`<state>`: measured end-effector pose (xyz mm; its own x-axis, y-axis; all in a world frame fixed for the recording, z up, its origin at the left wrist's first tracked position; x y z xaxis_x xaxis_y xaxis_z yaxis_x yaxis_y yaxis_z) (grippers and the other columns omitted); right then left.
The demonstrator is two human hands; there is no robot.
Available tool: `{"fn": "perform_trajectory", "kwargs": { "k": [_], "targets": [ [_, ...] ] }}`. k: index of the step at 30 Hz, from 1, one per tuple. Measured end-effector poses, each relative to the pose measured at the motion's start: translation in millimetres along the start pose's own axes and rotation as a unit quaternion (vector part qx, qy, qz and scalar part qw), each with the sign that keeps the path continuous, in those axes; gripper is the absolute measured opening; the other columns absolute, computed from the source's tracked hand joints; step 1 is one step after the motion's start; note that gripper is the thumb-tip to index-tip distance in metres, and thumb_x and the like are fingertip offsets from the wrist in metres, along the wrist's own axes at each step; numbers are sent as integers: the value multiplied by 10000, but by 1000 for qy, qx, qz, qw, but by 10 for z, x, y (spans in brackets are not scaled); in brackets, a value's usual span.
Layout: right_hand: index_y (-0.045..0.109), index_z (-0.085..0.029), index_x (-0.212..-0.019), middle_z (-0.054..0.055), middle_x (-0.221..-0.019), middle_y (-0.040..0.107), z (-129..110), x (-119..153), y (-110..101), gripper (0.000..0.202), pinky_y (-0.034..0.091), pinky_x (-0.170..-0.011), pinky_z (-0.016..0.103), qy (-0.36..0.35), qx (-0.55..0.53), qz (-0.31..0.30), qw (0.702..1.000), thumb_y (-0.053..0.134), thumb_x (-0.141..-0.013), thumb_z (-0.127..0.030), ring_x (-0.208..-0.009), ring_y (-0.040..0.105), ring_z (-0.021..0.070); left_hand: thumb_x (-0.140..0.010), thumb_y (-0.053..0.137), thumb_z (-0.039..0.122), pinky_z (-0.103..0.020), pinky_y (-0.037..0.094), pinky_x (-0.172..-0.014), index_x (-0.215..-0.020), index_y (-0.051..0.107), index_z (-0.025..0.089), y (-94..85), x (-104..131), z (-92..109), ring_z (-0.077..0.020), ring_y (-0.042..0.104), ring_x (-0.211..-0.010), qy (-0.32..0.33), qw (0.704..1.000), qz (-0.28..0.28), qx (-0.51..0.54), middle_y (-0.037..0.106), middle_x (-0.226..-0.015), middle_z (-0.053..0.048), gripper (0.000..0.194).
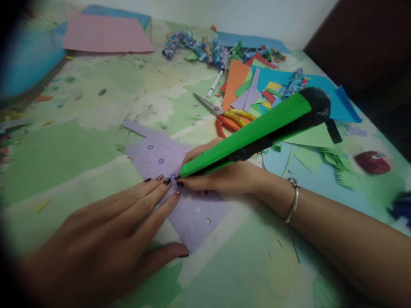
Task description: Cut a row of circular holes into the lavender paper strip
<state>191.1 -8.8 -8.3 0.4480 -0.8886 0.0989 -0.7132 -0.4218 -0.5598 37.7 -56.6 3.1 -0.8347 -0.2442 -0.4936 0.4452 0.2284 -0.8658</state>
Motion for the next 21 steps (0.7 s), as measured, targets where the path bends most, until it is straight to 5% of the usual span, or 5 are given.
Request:
{"fn": "perform_trajectory", "kwargs": {
  "k": [8, 21],
  "targets": [
    [686, -130, -849, -4, -591, 646, 8, 0, -8, 133, 464, -428, 154, -11, 7, 2, 1000, 643, -776, -233, -468, 571, 78, -917, 458, 431, -413, 603, -744, -975, 678, 32, -20, 11, 2, -300, 692, -906, -13, 1000, -3, -9, 713, -980, -186, 459],
    [693, -111, -842, -12, -588, 634, -6, 2, 7, 150, 455, -408, 109, 13, -50, 12, 999, 663, -767, -237, -470, 566, 57, -834, 566, 429, -493, 590, -767, -942, 704, -3, 25, -28, -94, -380, 666, -936, -18, 999, -5, 40, 685, -1000, -251, 467]
  ]
}}
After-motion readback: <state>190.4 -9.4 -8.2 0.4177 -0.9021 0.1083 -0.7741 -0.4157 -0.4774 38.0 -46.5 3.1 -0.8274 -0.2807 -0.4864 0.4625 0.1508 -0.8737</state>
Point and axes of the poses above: each hand's wrist, its own x-axis away from the middle knuckle, its own y-axis out of the palm, z = x × y, the point moved 5 cm from there along -x, towards the middle knuckle
